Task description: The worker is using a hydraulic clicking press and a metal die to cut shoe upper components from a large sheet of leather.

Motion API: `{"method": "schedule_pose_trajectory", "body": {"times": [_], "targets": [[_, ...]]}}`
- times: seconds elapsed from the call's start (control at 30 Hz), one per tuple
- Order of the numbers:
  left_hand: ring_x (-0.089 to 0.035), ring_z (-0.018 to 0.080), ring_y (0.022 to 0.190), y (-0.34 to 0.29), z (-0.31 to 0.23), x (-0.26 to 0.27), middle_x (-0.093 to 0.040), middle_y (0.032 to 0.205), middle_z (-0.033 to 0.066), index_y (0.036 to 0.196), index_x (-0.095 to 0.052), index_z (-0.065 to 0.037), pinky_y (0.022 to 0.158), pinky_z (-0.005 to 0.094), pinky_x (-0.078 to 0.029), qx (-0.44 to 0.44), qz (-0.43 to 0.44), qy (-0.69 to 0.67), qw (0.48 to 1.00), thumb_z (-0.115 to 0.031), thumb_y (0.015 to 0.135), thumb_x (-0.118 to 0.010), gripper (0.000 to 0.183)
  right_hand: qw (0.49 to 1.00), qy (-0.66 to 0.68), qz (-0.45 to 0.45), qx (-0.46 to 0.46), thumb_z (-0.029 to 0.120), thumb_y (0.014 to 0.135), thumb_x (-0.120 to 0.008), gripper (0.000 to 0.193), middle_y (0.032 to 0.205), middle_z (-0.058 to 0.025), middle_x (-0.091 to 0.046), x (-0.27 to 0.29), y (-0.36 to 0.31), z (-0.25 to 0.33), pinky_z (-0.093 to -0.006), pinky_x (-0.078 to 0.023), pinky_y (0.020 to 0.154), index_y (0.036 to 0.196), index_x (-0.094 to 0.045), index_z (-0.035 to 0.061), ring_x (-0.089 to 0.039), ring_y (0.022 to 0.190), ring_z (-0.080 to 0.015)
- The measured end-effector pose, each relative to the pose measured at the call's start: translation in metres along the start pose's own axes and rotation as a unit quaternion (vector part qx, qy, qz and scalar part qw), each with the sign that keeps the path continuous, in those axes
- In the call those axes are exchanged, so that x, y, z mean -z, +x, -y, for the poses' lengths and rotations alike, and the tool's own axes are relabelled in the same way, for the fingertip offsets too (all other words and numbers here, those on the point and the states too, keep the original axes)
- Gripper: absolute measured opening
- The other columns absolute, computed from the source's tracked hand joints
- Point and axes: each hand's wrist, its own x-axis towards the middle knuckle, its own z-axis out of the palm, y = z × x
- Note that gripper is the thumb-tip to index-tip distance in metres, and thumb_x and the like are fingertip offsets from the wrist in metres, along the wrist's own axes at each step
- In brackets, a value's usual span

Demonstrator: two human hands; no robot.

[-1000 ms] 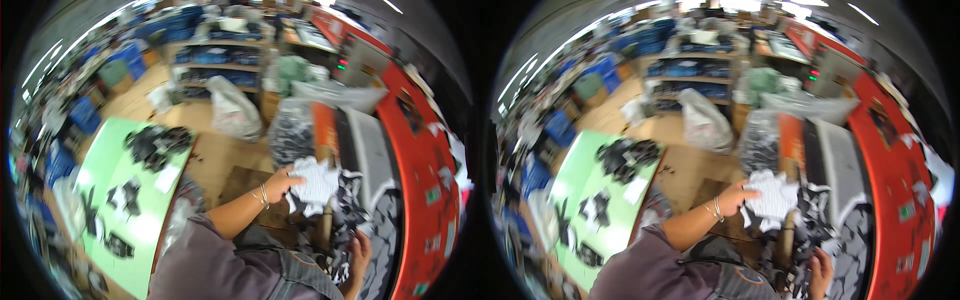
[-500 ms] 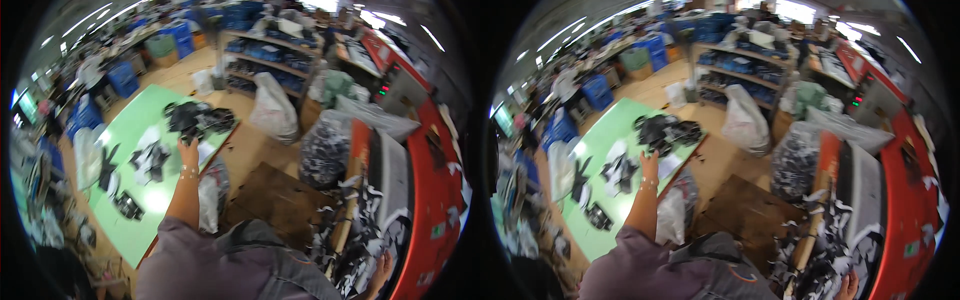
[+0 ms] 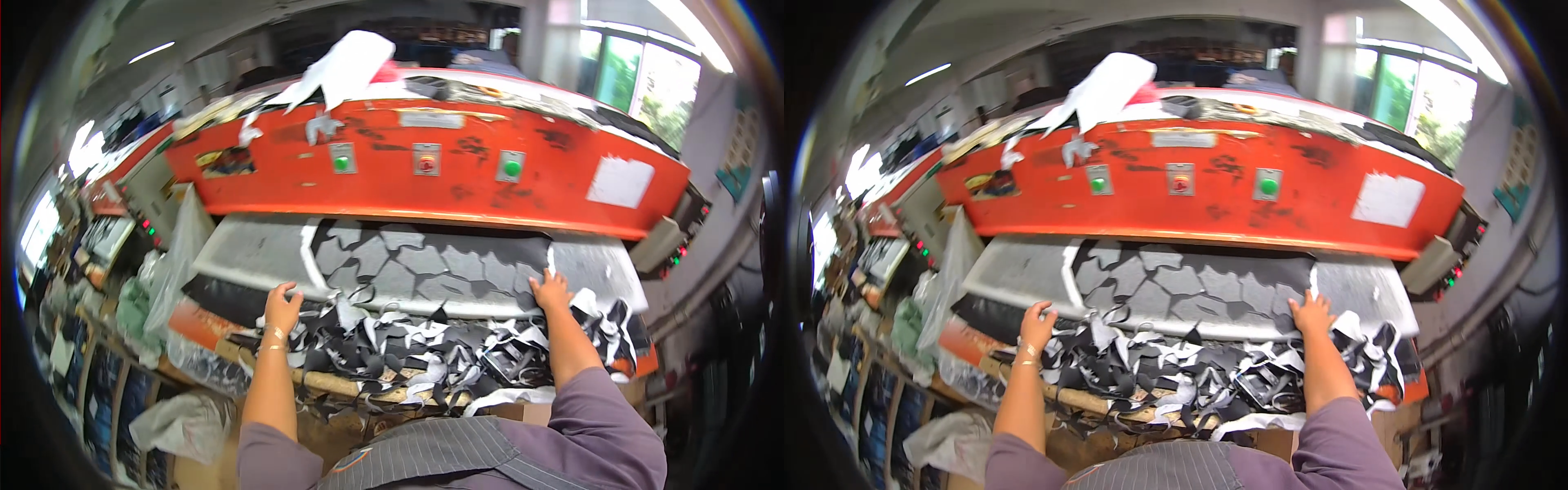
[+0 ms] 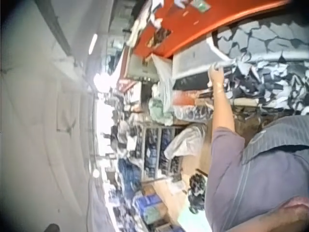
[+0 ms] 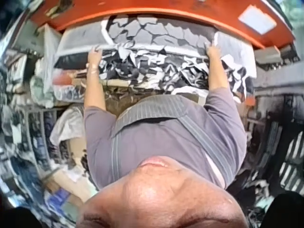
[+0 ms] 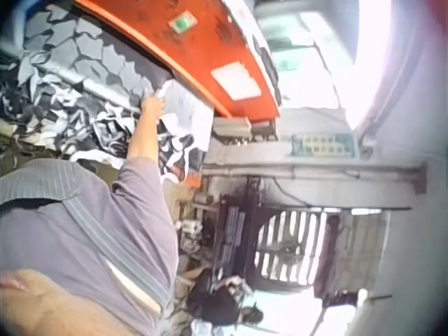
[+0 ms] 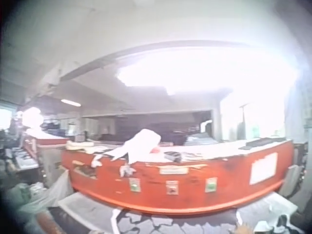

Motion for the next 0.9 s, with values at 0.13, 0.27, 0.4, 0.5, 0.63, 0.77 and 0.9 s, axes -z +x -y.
{"method": "schedule_pose_trajectory", "body": {"times": [0.13,0.27,0.4,0.5,0.63,0.77,0.9], "targets": [[-0.046,0.0371,0.118,0.041,-0.006,-0.091,-0.052,0.123,0.0220,0.122,-0.058,-0.008,0.101,0.0449,-0.036,-0.045,0.129,0.123,0.983,-0.047,0.071,-0.074,0.066,0.999,-0.036,0.004,0.001,0.062,0.089,-0.046,0.062,0.142,-0.0108,-0.041,-0.007,-0.003,0.008,-0.0599,-0.031,0.102,0.140,-0.043,0.0267,-0.033,0.135,-0.0315],[-0.051,0.0359,0.114,0.020,-0.054,-0.110,-0.055,0.113,0.0217,0.117,-0.056,-0.008,0.097,0.0434,-0.040,-0.053,0.225,0.254,0.939,-0.050,0.065,-0.077,0.070,1.000,-0.011,-0.012,-0.016,0.053,0.090,-0.051,0.055,0.131,-0.0162,-0.047,-0.008,-0.005,0.004,-0.0524,-0.044,0.093,0.133,-0.049,0.0192,-0.049,0.120,-0.0363],[-0.061,0.0447,0.090,0.013,-0.041,-0.103,-0.065,0.094,0.0261,0.103,-0.056,-0.008,0.083,0.0507,-0.048,-0.038,0.277,0.181,0.943,-0.036,0.088,-0.056,0.032,0.999,-0.005,-0.045,0.028,0.030,0.096,-0.047,0.030,0.102,-0.0202,-0.063,-0.019,0.005,-0.014,-0.0504,-0.050,0.079,0.118,-0.051,0.0094,-0.065,0.091,-0.0397],[-0.062,0.0453,0.088,0.007,-0.020,-0.085,-0.065,0.089,0.0252,0.098,-0.055,-0.007,0.078,0.0532,-0.048,-0.044,0.289,0.224,0.930,-0.035,0.094,-0.049,0.029,0.997,-0.024,-0.046,0.065,0.027,0.096,-0.045,0.027,0.098,-0.0199,-0.065,-0.018,0.020,-0.024,-0.0504,-0.050,0.077,0.117,-0.050,0.0099,-0.065,0.089,-0.0391],[-0.061,0.0439,0.089,-0.002,-0.033,-0.044,-0.066,0.090,0.0234,0.092,-0.061,-0.005,0.079,0.0499,-0.048,-0.024,0.360,0.301,0.883,-0.034,0.094,-0.048,0.031,0.989,-0.002,-0.046,0.143,0.026,0.095,-0.046,0.030,0.096,-0.0209,-0.066,-0.023,0.029,-0.045,-0.0496,-0.049,0.076,0.121,-0.051,0.0118,-0.064,0.089,-0.0391],[-0.061,0.0420,0.092,-0.031,-0.028,-0.011,-0.065,0.095,0.0230,0.095,-0.062,-0.004,0.082,0.0476,-0.048,-0.093,0.470,0.281,0.832,-0.026,0.092,-0.046,0.027,0.984,0.020,-0.033,0.176,0.022,0.094,-0.047,0.028,0.096,-0.0202,-0.066,-0.015,0.012,-0.068,-0.0490,-0.048,0.077,0.120,-0.055,0.0178,-0.063,0.090,-0.0387],[-0.061,0.0413,0.090,-0.055,-0.055,0.008,-0.065,0.092,0.0203,0.095,-0.061,-0.005,0.078,0.0462,-0.048,-0.069,0.570,0.241,0.782,-0.025,0.092,-0.045,0.026,0.988,0.074,-0.071,0.119,0.019,0.093,-0.048,0.027,0.099,-0.0188,-0.066,-0.008,0.008,-0.134,-0.0472,-0.048,0.079,0.118,-0.060,0.0187,-0.062,0.092,-0.0388]]}}
